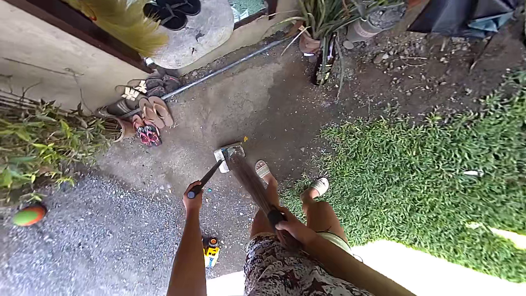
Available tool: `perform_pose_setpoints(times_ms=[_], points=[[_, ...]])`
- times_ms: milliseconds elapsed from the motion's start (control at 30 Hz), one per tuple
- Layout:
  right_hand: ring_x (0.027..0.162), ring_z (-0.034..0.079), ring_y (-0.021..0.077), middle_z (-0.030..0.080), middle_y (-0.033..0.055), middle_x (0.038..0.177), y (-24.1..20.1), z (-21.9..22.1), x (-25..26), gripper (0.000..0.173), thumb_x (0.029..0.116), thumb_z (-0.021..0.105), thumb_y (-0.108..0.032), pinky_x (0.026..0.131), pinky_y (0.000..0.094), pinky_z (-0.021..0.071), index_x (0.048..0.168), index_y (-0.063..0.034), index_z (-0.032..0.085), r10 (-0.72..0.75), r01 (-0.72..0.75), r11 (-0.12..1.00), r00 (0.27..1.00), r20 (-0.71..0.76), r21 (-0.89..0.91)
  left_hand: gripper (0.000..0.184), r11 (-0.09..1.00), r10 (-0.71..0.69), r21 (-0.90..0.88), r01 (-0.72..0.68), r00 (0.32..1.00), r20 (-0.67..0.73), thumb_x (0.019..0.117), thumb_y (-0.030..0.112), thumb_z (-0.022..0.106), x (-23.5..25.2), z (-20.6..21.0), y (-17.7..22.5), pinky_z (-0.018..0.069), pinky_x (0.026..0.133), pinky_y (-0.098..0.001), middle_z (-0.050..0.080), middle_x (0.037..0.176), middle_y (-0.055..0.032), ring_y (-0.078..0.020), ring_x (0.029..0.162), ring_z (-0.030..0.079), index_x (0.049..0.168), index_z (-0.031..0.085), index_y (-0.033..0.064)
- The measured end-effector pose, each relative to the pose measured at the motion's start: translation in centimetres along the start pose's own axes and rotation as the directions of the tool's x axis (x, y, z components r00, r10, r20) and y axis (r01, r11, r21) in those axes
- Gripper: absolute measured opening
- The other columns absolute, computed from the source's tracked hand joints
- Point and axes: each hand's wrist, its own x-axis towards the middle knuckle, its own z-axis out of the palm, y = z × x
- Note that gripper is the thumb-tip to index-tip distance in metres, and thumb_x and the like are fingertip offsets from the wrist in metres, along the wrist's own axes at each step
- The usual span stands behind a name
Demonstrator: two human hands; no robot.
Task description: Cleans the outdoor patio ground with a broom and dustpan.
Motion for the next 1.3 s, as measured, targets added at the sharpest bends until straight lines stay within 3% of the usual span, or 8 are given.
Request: perform_pose_setpoints(times_ms=[167, 500, 633, 733, 833, 933, 1067, 1300], points=[[0.141, 0.041, 0.0414, 0.032, 0.0324, 0.156, -0.6, -3.3, -4.2, 0.083, 0.0878, 0.068, 0.003, 0.114, 0.0492, 0.039, 0.158, 0.0033, 0.023, -0.118, 0.053, 0.899, 0.985, -0.123, -0.435, 0.037, 0.986, -0.131, -0.117, 0.117, 0.984, -0.119, 0.083, -0.012, 0.068, -1.5, 0.0, -1.1, 0.0504, 0.096, -0.0425, 0.068, 0.119, -0.024, -0.026, 0.108, 0.065, 0.12, 0.065, -0.0106], [0.138, 0.042, 0.0505, 0.017, 0.0364, 0.161, -7.8, -2.4, 10.6, 0.095, 0.0914, 0.073, -0.019, 0.108, 0.0579, 0.0434, 0.162, -0.0042, 0.012, -0.115, -0.133, 0.55, 0.966, -0.232, -0.825, 0.039, 0.94, -0.28, -0.225, 0.255, 0.956, -0.085, 0.0858, -0.011, 0.069, -3.1, 0.4, -2.0, 0.0507, 0.096, -0.0386, 0.067, 0.118, -0.0228, -0.0228, 0.106, 0.064, 0.124, 0.063, -0.0094], [0.143, 0.036, 0.0469, 0.022, 0.0343, 0.16, -5.8, -0.2, 10.2, 0.089, 0.0898, 0.072, -0.009, 0.113, 0.0562, 0.0376, 0.16, -0.0014, 0.018, -0.004, -0.046, 0.631, 0.998, -0.063, -0.774, 0.038, 0.948, -0.254, -0.205, 0.242, 0.967, -0.034, 0.0871, -0.008, 0.07, -2.5, 0.5, -1.6, 0.0517, 0.094, -0.0384, 0.068, 0.118, -0.0229, -0.0227, 0.104, 0.065, 0.125, 0.062, -0.0093], [0.131, 0.051, 0.0374, 0.04, 0.0266, 0.152, -5.1, -1.8, 6.2, 0.075, 0.093, 0.061, 0.0, 0.103, 0.0517, 0.0461, 0.159, -0.0059, 0.025, 0.041, -0.001, 0.834, 0.997, 0.062, -0.552, 0.038, 0.958, -0.241, -0.162, 0.238, 0.971, 0.004, 0.0887, -0.005, 0.071, -2.3, 0.6, -1.0, 0.0506, 0.096, -0.042, 0.068, 0.119, -0.0223, -0.0253, 0.107, 0.064, 0.126, 0.063, -0.007], [0.138, 0.046, 0.0351, 0.037, 0.0242, 0.157, -4.1, -4.5, 2.0, 0.08, 0.0908, 0.064, 0.004, 0.111, 0.0492, 0.042, 0.16, -0.0059, 0.026, -0.005, 0.05, 0.817, 0.997, 0.08, -0.574, 0.039, 0.971, -0.208, -0.112, 0.21, 0.978, 0.028, 0.0877, -0.004, 0.072, -2.3, -0.1, 0.1, 0.0496, 0.099, -0.044, 0.067, 0.123, -0.0226, -0.0277, 0.113, 0.064, 0.126, 0.064, -0.0058], [0.14, 0.044, 0.0405, 0.036, 0.0281, 0.157, -2.3, -9.8, -0.7, 0.087, 0.0838, 0.071, 0.002, 0.112, 0.0524, 0.0404, 0.159, -0.0049, 0.029, -0.137, 0.114, 0.763, 0.99, 0.014, -0.637, 0.039, 0.99, -0.124, -0.054, 0.128, 0.99, 0.059, 0.0851, -0.007, 0.072, -1.7, -0.5, 2.1, 0.0495, 0.101, -0.0428, 0.068, 0.123, -0.0216, -0.0264, 0.115, 0.064, 0.123, 0.065, -0.0065], [0.138, 0.046, 0.0416, 0.038, 0.0294, 0.154, -2.2, -15.5, -5.0, 0.085, 0.0853, 0.07, 0.002, 0.111, 0.0544, 0.0418, 0.159, -0.0044, 0.027, -0.223, 0.149, 0.878, 0.968, -0.114, -0.455, 0.037, 0.998, 0.063, -0.012, -0.062, 0.985, 0.163, 0.082, -0.015, 0.069, 0.8, -0.6, 6.5, 0.0529, 0.095, -0.0353, 0.068, 0.119, -0.0216, -0.0196, 0.106, 0.065, 0.119, 0.064, -0.0121], [0.128, 0.055, 0.0336, 0.046, 0.0249, 0.148, 3.4, -22.4, -10.1, 0.084, 0.086, 0.064, -0.001, 0.103, 0.0493, 0.0489, 0.159, -0.0085, 0.025, -0.367, 0.358, 0.93, 0.87, -0.328, -0.09, 0.04, 0.959, 0.155, 0.158, -0.234, 0.905, 0.397, 0.0828, -0.016, 0.067, 1.3, 5.9, 21.2, 0.0527, 0.087, -0.0313, 0.065, 0.119, -0.0191, -0.0156, 0.099, 0.062, 0.121, 0.061, -0.01]])
